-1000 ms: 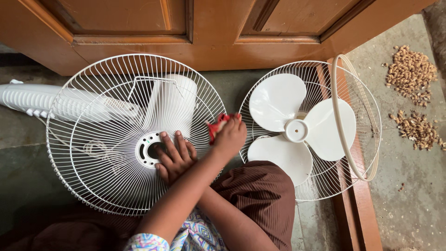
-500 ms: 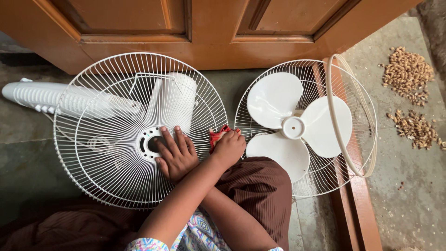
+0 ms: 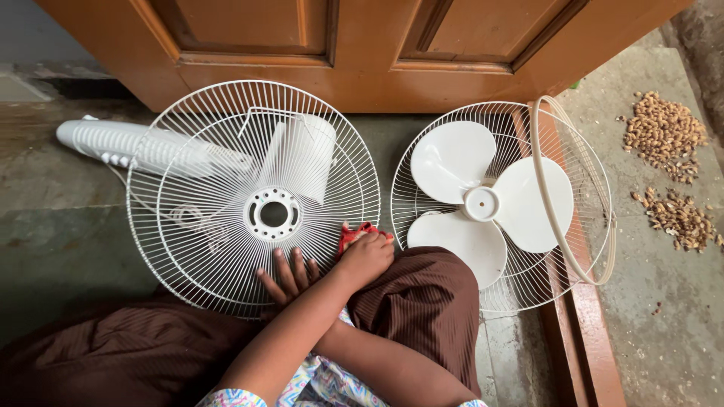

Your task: The person wipes the front and back grills of a disassembled table fan using a cloth.

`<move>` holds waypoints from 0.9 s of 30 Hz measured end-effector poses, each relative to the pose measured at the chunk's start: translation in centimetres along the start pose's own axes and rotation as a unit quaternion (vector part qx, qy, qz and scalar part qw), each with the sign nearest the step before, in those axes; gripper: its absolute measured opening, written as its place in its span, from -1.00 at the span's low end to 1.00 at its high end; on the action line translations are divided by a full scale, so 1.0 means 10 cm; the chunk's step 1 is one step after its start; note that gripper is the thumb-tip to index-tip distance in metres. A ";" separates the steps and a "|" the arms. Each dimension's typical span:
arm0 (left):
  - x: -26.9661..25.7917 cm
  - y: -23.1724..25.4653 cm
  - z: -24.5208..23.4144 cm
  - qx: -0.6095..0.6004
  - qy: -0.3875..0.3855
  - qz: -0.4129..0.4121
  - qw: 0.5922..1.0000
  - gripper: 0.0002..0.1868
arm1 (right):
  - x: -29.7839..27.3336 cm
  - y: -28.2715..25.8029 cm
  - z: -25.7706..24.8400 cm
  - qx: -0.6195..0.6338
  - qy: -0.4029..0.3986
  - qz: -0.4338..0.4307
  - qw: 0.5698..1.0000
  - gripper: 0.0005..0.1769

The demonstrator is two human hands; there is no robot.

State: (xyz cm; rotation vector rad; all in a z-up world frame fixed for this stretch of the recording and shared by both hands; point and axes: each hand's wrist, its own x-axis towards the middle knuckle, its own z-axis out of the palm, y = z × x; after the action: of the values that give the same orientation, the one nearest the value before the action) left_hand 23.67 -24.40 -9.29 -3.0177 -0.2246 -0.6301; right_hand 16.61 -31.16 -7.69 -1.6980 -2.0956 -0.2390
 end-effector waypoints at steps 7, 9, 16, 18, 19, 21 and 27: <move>-0.31 0.05 -0.12 0.047 -0.040 0.041 0.997 -0.83 | -0.07 -0.21 -0.45 0.105 -0.250 -0.081 0.959 -0.10; -0.39 0.02 -0.20 0.067 -0.057 0.055 0.995 -0.77 | 0.04 -0.25 -0.54 0.044 -0.344 -0.172 0.922 -0.21; -0.83 0.06 -0.21 -0.094 -0.096 -0.036 0.990 -0.35 | 0.06 -0.19 -0.69 0.238 -0.553 -0.148 0.785 -0.27; -0.95 0.01 -0.19 -0.099 -0.117 -0.024 0.988 -0.32 | 0.07 -0.09 -0.76 0.306 -0.633 -0.130 0.700 -0.30; -1.02 0.00 -0.19 -0.090 -0.144 -0.001 0.986 -0.31 | 0.10 0.00 -0.79 0.345 -0.632 -0.132 0.682 -0.33; -1.11 -0.01 -0.16 -0.092 -0.172 0.009 0.981 -0.32 | 0.27 0.32 -0.83 0.421 -0.626 -0.134 0.642 -0.38; -1.19 0.08 -0.12 -0.072 -0.146 -0.021 0.986 -0.36 | 0.50 1.39 -0.78 0.391 -0.231 0.394 0.799 -0.54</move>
State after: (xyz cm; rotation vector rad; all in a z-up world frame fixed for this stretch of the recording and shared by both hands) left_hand 12.50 -26.81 -12.98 -3.2450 -0.2657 -0.2097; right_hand 30.96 -26.50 -0.37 -1.9460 -1.2024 1.2207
